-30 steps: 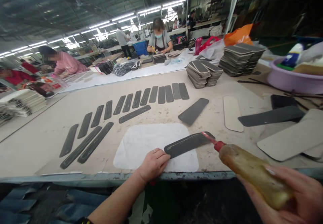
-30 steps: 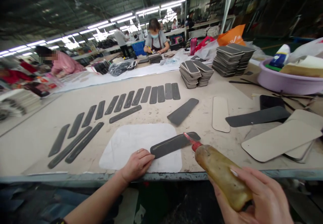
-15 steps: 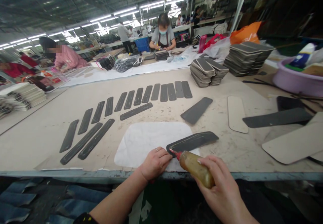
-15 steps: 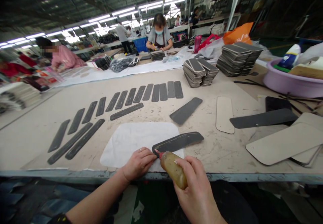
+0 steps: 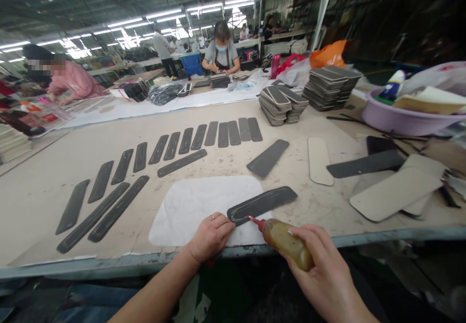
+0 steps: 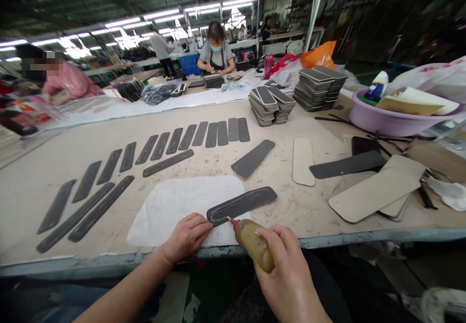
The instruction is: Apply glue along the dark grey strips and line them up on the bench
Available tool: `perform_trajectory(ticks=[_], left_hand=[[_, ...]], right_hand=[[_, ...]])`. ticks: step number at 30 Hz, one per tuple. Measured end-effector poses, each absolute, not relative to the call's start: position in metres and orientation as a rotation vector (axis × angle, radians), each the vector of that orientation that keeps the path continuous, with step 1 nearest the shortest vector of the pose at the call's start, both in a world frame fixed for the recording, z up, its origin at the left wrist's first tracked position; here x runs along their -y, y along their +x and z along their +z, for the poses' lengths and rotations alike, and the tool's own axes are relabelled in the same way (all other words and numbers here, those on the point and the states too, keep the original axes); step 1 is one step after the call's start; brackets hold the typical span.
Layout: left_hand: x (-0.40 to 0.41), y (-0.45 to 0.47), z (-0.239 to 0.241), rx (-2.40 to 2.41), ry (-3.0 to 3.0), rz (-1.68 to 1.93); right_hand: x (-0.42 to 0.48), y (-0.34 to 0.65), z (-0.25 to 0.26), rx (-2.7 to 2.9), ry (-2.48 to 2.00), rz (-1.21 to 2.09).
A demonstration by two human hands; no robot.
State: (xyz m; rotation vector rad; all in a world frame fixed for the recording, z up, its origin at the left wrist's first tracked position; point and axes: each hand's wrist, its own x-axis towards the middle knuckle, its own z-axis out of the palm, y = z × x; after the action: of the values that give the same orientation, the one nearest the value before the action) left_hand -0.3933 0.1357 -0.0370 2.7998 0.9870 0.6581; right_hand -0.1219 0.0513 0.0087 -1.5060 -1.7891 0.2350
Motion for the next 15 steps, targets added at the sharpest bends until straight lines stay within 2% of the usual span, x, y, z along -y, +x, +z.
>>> perform_trajectory(ticks=[15], left_hand=[[-0.136, -0.392, -0.035, -0.979, 2.734, 0.689]], right_hand=[[-0.068, -0.068, 0.008, 1.678, -1.693, -0.07]])
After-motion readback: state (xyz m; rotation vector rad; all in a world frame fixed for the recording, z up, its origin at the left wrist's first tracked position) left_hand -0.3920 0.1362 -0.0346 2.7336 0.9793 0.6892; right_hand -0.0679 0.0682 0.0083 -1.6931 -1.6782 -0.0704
